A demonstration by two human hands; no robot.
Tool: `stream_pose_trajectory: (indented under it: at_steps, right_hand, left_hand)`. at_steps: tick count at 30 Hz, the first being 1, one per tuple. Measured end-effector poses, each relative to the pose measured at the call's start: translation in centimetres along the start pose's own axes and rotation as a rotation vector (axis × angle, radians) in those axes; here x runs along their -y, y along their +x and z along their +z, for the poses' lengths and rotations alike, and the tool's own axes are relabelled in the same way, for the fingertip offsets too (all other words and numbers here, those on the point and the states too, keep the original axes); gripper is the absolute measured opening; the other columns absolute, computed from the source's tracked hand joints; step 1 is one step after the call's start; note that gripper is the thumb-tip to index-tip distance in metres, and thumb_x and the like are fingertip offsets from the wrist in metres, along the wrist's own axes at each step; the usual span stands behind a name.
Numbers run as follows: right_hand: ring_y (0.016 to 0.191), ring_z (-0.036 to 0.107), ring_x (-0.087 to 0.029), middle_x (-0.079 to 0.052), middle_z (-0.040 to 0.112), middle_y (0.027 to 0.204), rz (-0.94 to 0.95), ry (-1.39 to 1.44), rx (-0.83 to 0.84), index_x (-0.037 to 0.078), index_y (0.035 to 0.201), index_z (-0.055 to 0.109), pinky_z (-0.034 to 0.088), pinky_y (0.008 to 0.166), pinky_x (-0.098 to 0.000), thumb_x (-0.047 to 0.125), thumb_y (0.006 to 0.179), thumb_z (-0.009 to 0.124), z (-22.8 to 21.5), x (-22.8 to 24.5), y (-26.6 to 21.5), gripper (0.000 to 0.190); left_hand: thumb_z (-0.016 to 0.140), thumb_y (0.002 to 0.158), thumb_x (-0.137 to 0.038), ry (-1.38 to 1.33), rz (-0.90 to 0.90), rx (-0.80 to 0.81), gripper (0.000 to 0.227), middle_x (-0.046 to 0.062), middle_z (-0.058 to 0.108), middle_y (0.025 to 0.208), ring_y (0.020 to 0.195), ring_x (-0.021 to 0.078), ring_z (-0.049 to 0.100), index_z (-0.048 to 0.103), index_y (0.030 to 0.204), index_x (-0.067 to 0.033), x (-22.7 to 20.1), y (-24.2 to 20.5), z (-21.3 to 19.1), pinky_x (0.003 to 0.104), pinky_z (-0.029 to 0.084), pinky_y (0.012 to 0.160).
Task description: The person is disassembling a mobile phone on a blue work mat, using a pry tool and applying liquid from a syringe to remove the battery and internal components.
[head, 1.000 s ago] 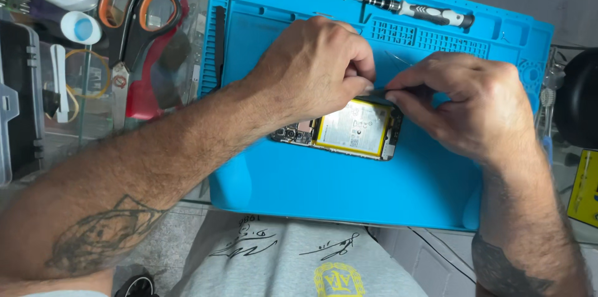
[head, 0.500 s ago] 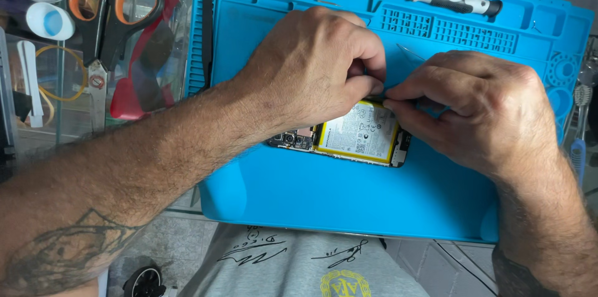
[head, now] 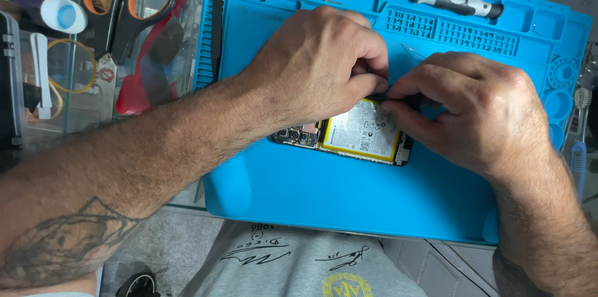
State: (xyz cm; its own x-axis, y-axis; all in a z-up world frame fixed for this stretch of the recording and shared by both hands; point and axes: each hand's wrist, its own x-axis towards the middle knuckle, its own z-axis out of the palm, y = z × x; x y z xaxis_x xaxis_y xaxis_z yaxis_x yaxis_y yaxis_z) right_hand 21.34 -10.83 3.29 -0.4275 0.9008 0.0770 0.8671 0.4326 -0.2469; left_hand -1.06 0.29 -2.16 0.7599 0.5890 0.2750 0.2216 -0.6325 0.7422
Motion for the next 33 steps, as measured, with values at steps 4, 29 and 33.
stream_pose_trajectory:
  at_steps: [4, 29, 33]
  right_hand:
    - [0.094, 0.077, -0.026, -0.006, 0.080, 0.101, -0.033, 0.095, -0.050, 0.007, 0.106, 0.081, 0.060, 0.077, -0.0384, 0.010, 0.104, 0.090, -1.3, 0.4, 0.5, 0.010]
    - [0.082, 0.080, -0.014, -0.004, 0.083, 0.101, 0.372, 0.398, -0.171, 0.007, 0.115, 0.080, 0.061, 0.076, -0.0271, 0.022, 0.104, 0.082, -2.5, -0.2, 0.1, 0.019]
    - [0.086, 0.075, -0.015, 0.001, 0.084, 0.109, 0.372, 0.218, -0.163, 0.012, 0.112, 0.084, 0.058, 0.083, -0.0292, 0.019, 0.109, 0.084, -2.9, -1.1, 0.0, 0.007]
  left_hand:
    - [0.088, 0.091, -0.024, -0.011, 0.006, 0.019, 0.011, -0.002, 0.074, 0.083, 0.071, 0.0208, 0.066, 0.083, 0.082, -0.0220, 0.1, 0.2, -0.2, 0.043, 0.049, 0.054]
    - [0.069, 0.111, -0.017, -0.169, 0.158, -0.266, 0.011, -0.001, 0.069, 0.090, 0.076, 0.0144, 0.061, 0.068, 0.101, -0.0129, -4.4, 0.0, -4.6, 0.033, 0.053, 0.070]
    - [0.069, 0.112, -0.018, -0.246, 0.155, -0.458, 0.011, -0.001, 0.069, 0.091, 0.077, 0.0123, 0.061, 0.065, 0.104, -0.0114, -4.4, 0.3, -5.9, 0.029, 0.055, 0.072]
